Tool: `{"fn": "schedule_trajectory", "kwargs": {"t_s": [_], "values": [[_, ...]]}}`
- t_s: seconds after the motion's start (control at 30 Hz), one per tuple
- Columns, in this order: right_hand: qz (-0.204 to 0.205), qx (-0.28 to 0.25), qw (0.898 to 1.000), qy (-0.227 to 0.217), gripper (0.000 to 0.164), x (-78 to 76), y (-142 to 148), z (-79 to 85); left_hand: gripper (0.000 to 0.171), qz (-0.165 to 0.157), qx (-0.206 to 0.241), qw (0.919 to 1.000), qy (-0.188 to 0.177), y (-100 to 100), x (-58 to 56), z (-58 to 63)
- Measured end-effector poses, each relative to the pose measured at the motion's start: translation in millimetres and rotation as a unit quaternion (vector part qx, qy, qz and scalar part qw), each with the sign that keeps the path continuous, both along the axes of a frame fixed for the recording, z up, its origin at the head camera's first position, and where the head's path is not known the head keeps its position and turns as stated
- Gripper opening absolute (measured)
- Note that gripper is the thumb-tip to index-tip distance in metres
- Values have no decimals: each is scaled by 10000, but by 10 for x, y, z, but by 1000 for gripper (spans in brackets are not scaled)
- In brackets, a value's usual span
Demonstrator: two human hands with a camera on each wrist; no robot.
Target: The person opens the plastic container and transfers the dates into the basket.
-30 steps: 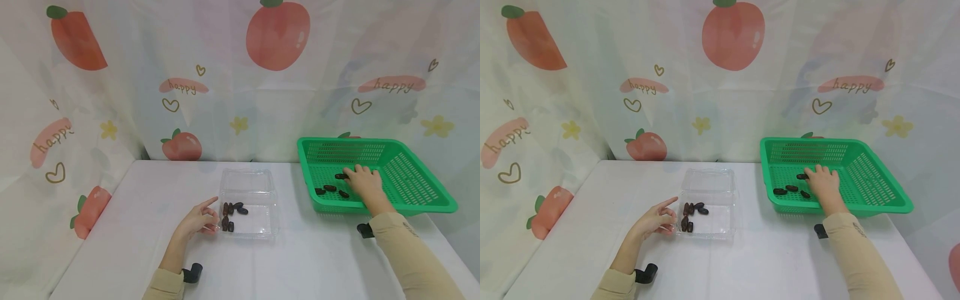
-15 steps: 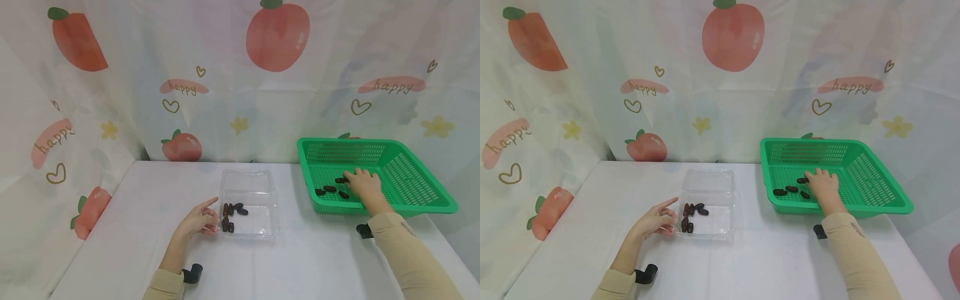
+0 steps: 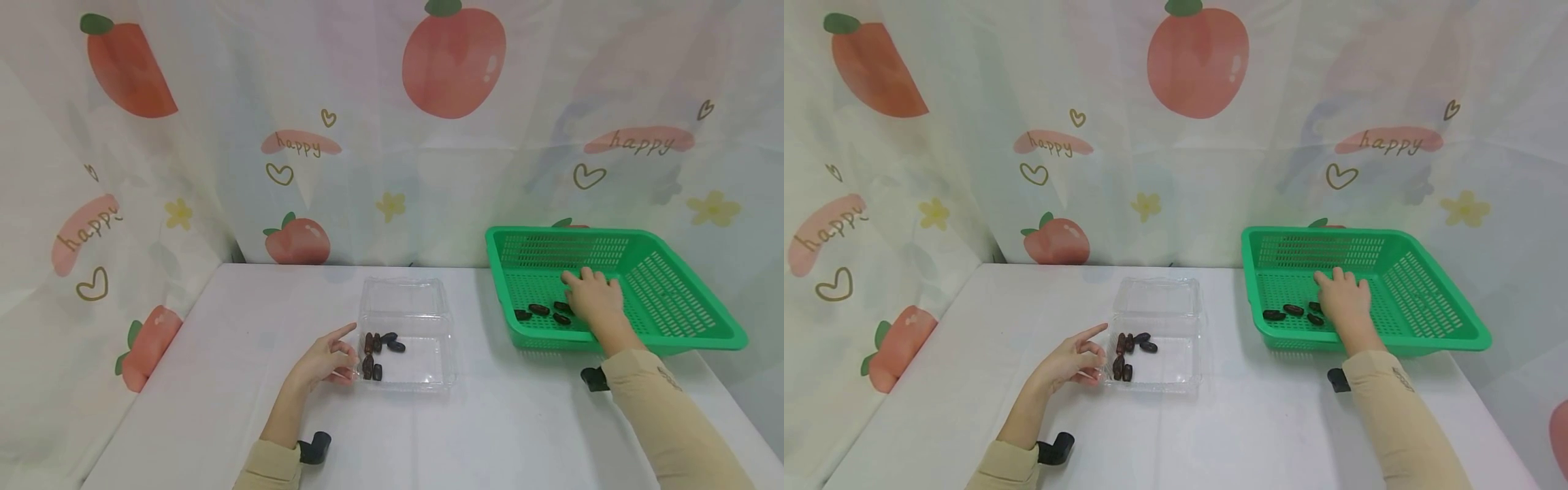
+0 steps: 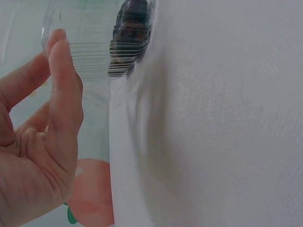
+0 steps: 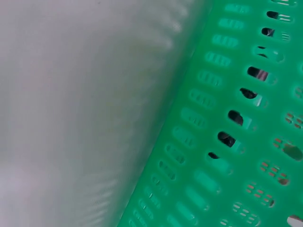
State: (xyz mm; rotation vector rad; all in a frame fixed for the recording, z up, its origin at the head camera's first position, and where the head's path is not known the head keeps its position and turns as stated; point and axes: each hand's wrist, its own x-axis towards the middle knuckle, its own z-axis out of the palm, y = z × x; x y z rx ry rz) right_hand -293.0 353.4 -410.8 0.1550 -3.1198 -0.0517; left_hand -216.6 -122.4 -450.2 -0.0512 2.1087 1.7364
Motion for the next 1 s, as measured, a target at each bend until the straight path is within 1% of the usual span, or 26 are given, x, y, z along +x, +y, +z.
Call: {"fn": "schedule_trajectory", "kwargs": {"t_s": [0.1, 0.17, 0.23, 0.37, 0.47, 0.57, 0.67, 0.73, 0.83, 0.87, 0.97, 1.0], "values": [[-4, -169, 9986, 494, 36, -3, -22, 7, 70, 8, -2, 10000, -12, 2, 5, 9], [23, -233, 9972, 711, 35, -6, -42, 16, 70, 22, -21, 10000, -11, 4, 7, 15], [49, -266, 9961, 842, 34, -6, -75, 32, 70, 38, -30, 10000, -10, 5, 8, 18], [118, -324, 9950, 941, 35, -4, -181, 92, 69, 49, -35, 10000, -22, 7, 1, 14], [269, -419, 9920, 1158, 37, 14, -306, 151, 69, 28, -36, 10000, -28, 5, -6, 1], [529, -479, 9869, 1444, 37, 48, -462, 211, 69, 22, -23, 10000, -35, -1, -10, -12], [805, -541, 9803, 1722, 37, 86, -639, 272, 69, 25, 12, 10000, -32, -7, -11, -18], [1038, -585, 9729, 1981, 36, 108, -762, 294, 69, 24, 37, 10000, -27, -10, -10, -22], [1473, -597, 9568, 2436, 36, 136, -943, 293, 69, 10, 62, 10000, -15, -13, -9, -23], [1595, -601, 9525, 2524, 35, 143, -1001, 286, 69, 9, 60, 10000, -14, -13, -8, -23], [1965, -624, 9437, 2588, 34, 169, -1166, 266, 68, 6, 56, 10000, -10, -12, -8, -21], [2065, -646, 9431, 2523, 34, 182, -1221, 260, 68, 3, 56, 10000, -5, -11, -8, -19]]}}
